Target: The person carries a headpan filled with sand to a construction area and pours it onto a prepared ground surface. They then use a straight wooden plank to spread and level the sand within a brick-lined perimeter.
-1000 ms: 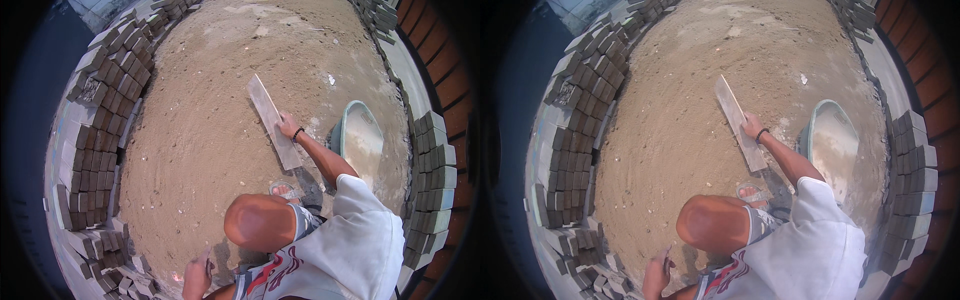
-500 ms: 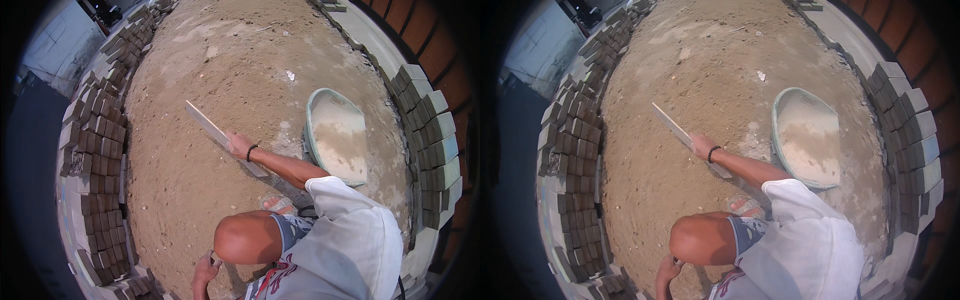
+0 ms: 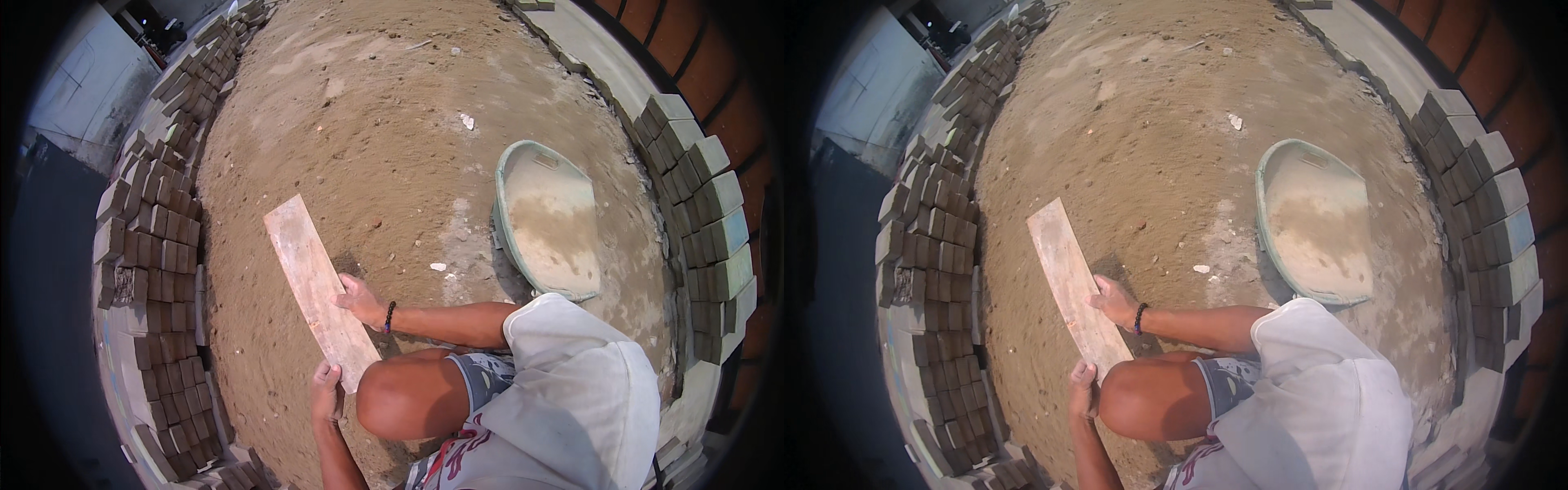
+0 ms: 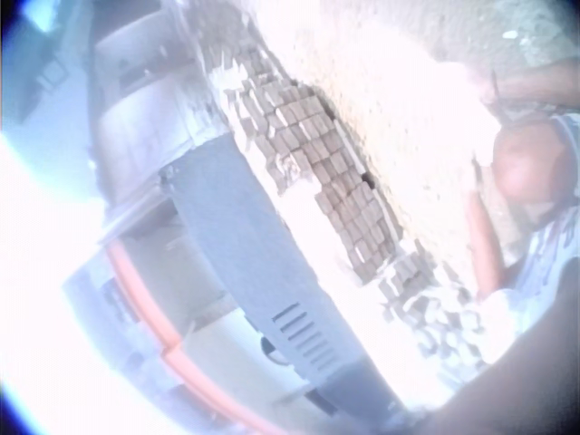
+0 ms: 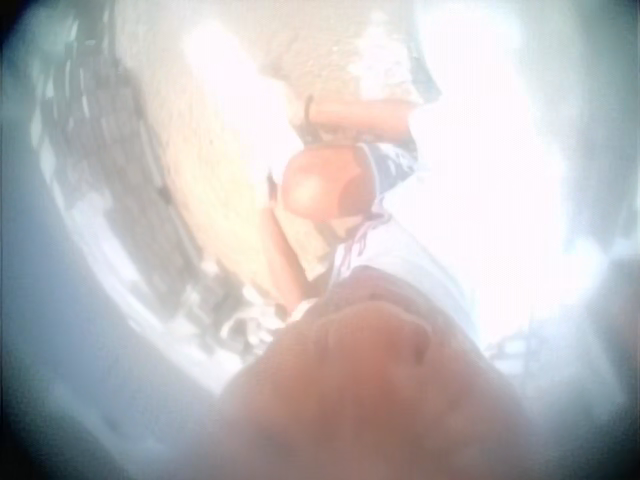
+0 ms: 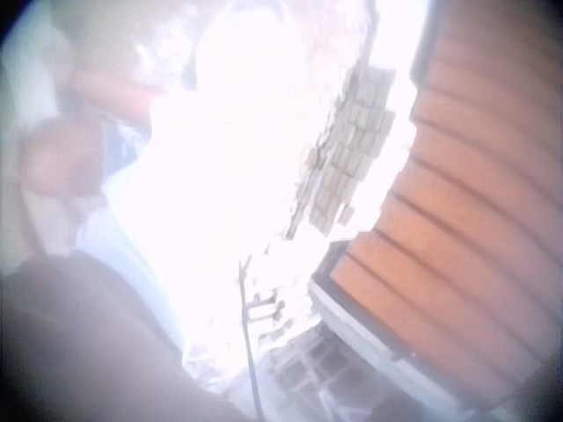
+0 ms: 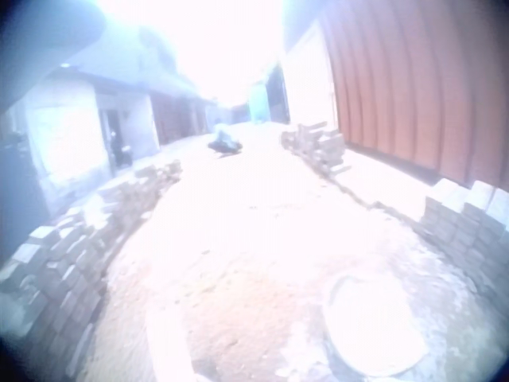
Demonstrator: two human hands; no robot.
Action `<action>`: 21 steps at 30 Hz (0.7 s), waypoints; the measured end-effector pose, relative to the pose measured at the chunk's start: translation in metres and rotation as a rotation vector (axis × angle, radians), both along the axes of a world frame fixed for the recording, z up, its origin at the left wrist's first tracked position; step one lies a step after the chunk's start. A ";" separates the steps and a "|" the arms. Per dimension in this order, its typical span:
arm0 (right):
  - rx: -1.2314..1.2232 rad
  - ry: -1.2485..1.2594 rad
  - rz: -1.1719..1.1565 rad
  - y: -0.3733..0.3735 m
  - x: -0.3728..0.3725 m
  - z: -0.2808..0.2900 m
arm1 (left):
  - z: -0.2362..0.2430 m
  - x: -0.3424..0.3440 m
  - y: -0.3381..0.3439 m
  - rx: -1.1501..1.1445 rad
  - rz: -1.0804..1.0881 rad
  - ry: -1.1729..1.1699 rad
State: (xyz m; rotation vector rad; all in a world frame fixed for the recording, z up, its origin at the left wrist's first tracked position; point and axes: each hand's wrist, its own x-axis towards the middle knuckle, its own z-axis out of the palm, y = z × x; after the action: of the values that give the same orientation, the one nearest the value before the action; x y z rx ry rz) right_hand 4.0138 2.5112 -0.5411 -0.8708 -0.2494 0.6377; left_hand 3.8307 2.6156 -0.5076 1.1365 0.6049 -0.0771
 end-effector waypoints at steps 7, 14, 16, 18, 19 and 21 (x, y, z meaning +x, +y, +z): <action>-0.764 -0.838 0.302 -0.052 0.035 -0.005 | 0.009 -0.064 0.044 0.166 0.106 0.146; -1.579 -1.286 -0.240 -0.186 0.101 0.034 | 0.019 -0.265 0.111 0.514 0.141 0.545; -1.809 -1.241 -0.294 -0.216 0.101 0.039 | -0.001 -0.342 0.105 0.450 0.250 0.517; -1.921 -1.057 -0.267 -0.234 0.094 0.039 | -0.029 -0.407 0.088 0.289 0.428 0.426; -1.935 -0.961 -0.247 -0.241 0.092 0.034 | -0.043 -0.414 0.073 0.228 0.523 0.432; -1.879 -0.807 -0.290 -0.256 0.089 0.022 | -0.075 -0.420 0.038 0.116 0.735 0.476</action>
State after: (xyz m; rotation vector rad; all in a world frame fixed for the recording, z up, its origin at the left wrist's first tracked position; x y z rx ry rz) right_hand 4.1031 2.2554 -0.5187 -2.9163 -0.1754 0.0185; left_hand 3.4111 2.6538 -0.5825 0.9470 1.4352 0.3315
